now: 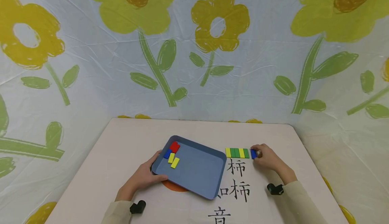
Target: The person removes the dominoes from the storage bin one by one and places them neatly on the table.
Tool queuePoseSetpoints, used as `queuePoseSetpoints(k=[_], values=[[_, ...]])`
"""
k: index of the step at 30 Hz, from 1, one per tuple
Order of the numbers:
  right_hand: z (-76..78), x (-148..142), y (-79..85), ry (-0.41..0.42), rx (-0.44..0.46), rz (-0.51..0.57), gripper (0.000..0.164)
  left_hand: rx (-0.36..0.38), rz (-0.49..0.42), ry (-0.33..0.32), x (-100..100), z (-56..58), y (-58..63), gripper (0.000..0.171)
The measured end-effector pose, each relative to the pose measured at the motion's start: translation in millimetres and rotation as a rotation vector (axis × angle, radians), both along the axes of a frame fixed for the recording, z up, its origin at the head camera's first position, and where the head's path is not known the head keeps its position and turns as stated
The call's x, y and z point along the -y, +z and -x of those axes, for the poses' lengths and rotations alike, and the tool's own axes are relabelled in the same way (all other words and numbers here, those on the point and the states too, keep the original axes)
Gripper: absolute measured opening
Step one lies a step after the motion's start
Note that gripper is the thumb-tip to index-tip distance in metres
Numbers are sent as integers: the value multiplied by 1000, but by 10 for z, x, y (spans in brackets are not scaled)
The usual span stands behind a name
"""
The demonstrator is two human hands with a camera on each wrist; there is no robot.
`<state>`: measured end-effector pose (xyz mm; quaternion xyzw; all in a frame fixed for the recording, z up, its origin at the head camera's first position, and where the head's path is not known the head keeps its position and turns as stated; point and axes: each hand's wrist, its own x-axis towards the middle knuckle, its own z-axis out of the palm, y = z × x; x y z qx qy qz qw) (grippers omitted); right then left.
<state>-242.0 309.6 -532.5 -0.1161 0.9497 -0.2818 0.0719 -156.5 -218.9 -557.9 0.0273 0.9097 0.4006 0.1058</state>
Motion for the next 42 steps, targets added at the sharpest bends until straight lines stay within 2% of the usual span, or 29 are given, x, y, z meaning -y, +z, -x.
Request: queuePoseSetpoints(k=[23,42], values=[[69,70,-69,16,-6,-41,49,4,7,3,-4,25,-30,112],[56,57,-105,27,-29,-13,49,10,-6,4,-11,12,-7,112]])
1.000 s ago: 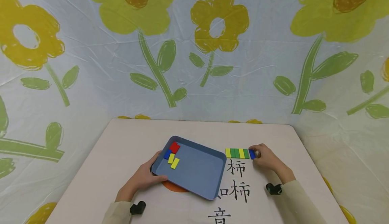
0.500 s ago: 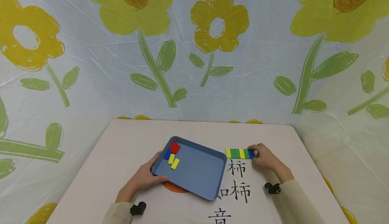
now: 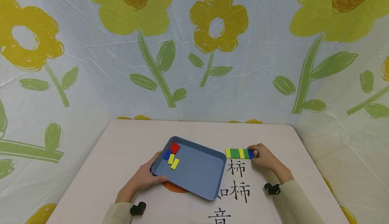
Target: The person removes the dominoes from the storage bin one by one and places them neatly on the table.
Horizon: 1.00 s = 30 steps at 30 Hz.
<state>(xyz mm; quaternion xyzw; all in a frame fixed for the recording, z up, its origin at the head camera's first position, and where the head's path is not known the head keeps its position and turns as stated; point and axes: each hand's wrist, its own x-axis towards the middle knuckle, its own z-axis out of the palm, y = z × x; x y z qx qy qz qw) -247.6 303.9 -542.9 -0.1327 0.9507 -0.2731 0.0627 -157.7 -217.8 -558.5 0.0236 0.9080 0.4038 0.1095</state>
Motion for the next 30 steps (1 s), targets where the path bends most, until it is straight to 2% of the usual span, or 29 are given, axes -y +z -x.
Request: queuePoseSetpoints(k=[18,27,30], values=[[-26,-15,30,-1,8,-8,51,-6,-6,-9,-23,-3,8,112],[2,67,122,-38,70,-47,64,-17,-1,-11,-2,-19,17,112],[31,128,180,-37,63,-48,70,-21,-10,-12,2,-19,23,112]])
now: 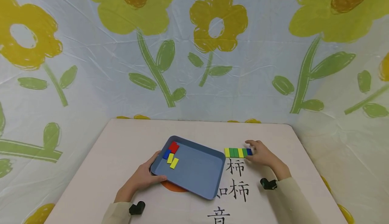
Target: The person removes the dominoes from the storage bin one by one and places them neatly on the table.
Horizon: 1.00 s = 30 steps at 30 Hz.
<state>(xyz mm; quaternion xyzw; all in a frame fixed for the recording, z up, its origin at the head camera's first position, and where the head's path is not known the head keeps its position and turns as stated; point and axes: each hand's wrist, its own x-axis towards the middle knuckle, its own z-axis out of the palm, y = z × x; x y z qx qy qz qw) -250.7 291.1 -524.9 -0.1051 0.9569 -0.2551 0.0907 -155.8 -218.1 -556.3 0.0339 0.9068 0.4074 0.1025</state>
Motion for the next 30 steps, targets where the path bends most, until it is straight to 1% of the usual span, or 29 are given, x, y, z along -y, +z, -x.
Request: queuePoseSetpoints(k=[5,10,19,25,30], values=[[26,133,140,45,-48,50,75,-6,5,-6,1,0,6,112],[59,327,255,85,-57,110,78,-4,1,-4,0,1,11,112],[141,709,361,138,-60,183,84,8,-8,4,1,16,6,112],[180,1049,416,182,-61,235,87,13,0,3,2,12,17,112],[183,1320,437,201,-60,273,88,10,14,3,-2,11,19,113]])
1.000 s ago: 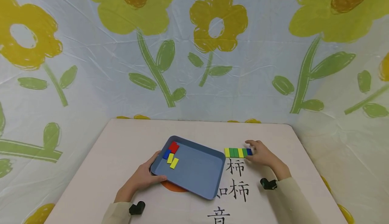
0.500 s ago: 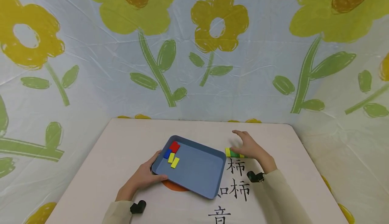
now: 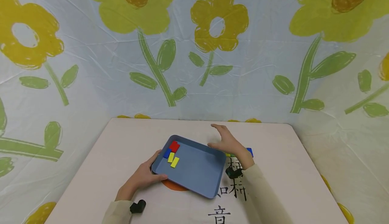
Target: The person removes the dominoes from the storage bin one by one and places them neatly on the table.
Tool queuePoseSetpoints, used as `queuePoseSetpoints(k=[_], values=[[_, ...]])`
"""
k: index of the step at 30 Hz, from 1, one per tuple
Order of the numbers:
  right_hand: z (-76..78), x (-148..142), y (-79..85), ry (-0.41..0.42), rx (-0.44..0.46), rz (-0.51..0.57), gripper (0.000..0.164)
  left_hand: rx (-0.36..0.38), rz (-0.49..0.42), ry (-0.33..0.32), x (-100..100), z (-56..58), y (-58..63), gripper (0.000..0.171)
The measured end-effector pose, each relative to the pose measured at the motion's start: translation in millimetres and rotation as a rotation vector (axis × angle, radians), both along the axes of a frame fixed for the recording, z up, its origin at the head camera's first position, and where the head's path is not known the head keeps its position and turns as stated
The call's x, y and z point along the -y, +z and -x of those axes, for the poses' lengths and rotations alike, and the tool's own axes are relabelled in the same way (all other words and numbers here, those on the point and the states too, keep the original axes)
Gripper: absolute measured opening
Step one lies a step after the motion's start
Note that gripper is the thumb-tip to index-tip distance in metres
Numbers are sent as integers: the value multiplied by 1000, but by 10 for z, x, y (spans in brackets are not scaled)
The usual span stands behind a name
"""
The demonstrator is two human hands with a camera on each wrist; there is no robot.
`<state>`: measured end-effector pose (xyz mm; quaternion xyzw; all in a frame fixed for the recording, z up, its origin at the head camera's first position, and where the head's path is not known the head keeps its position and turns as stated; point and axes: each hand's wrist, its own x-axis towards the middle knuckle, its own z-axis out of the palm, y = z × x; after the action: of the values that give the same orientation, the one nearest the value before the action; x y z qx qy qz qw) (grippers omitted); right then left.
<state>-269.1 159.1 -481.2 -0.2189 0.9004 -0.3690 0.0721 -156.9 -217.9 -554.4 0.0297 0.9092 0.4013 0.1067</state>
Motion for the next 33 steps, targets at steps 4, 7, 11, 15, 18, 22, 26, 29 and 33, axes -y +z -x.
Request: queuePoseSetpoints(k=[4,7,11,15,18,22,26,29,33], values=[[-12,204,6,26,-9,23,89,0,-1,6,6,-12,-13,113],[-29,350,10,56,-16,31,88,7,-7,8,18,-12,-25,112],[-76,521,13,90,-12,30,88,0,-8,5,29,-6,-36,113],[-120,658,-28,123,-4,24,89,-3,-3,11,21,-1,-41,113],[-144,733,-90,133,5,19,88,2,-14,7,1,0,-49,112],[-165,826,-181,159,21,-23,86,18,-27,6,-15,-8,-47,112],[-179,910,-255,198,39,-51,85,17,-37,10,-13,-9,-37,112],[-184,979,-307,235,50,-84,83,5,-41,6,-2,-4,-34,111],[-200,1076,-348,286,45,-136,76,-2,-30,4,5,2,-32,111]])
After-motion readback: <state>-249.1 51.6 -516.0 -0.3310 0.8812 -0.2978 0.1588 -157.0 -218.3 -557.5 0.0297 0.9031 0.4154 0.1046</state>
